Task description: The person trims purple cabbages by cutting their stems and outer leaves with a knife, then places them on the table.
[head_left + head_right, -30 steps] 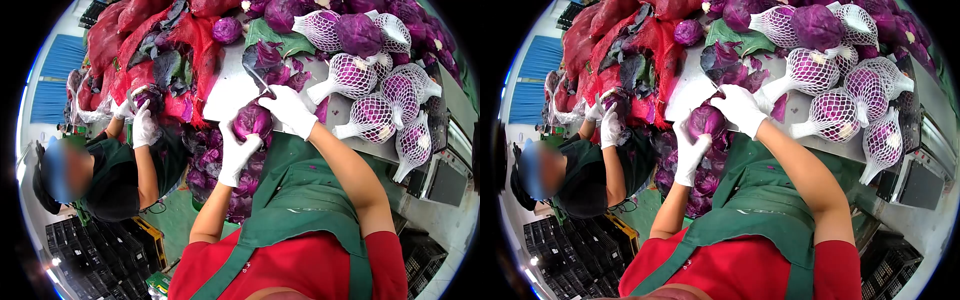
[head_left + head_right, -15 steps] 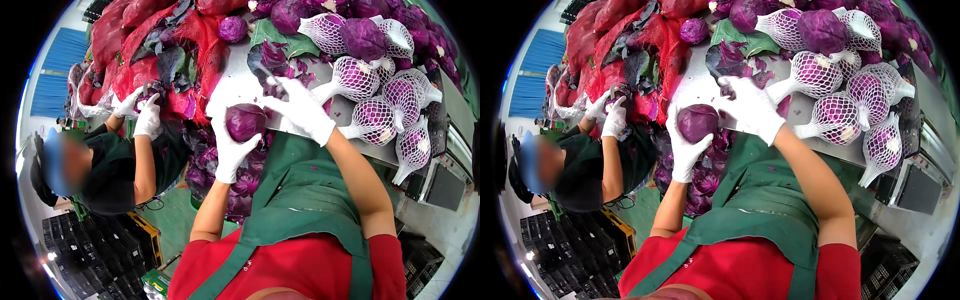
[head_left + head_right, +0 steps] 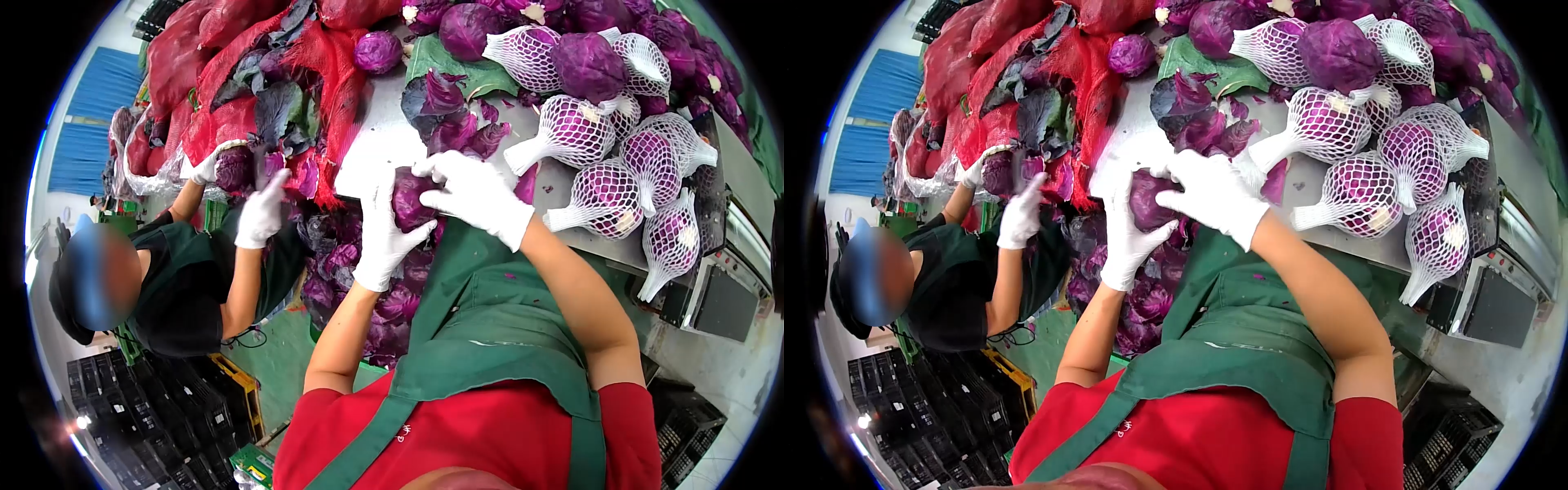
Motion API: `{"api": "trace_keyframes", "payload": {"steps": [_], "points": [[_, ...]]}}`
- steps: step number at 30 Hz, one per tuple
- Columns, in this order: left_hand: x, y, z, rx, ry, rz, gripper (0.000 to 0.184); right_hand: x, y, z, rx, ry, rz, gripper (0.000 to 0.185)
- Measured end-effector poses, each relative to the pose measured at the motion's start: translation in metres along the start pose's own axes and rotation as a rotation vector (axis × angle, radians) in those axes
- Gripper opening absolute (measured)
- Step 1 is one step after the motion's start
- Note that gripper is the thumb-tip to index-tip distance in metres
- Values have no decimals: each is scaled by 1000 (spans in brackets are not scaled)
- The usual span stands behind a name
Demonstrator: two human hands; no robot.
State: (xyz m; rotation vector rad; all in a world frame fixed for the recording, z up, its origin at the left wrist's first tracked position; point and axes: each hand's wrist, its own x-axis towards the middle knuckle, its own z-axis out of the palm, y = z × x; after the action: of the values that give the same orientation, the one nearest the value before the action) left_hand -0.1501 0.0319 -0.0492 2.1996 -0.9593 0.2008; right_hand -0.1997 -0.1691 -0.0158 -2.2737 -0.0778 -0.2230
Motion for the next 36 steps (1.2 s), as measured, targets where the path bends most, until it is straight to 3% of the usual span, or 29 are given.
{"api": "trace_keyframes", "payload": {"steps": [2,8,13,18,21,24,30,32,34,36], "points": [[-3,-2,3,-44,-49,-69,106,-2,10,7,-83,14,-82,34],[3,-4,0,18,-115,74,99,2,23,12,21,-10,-115,24],[6,0,-3,-22,-130,60,99,8,21,11,11,-16,-97,14],[6,3,-6,-32,-138,47,99,5,13,-1,248,-153,65,47],[8,2,-6,-44,-147,93,99,7,15,3,200,-114,39,41],[9,-2,-6,-39,-179,85,99,12,19,-2,317,-257,192,35],[13,6,-10,131,-119,147,103,11,16,2,34,-84,85,26],[15,13,-14,163,-83,95,94,12,26,4,66,17,207,28],[15,20,-16,170,-160,-126,91,13,36,4,91,59,397,32],[7,9,-15,33,-93,-80,89,14,50,10,94,35,537,31]]}}
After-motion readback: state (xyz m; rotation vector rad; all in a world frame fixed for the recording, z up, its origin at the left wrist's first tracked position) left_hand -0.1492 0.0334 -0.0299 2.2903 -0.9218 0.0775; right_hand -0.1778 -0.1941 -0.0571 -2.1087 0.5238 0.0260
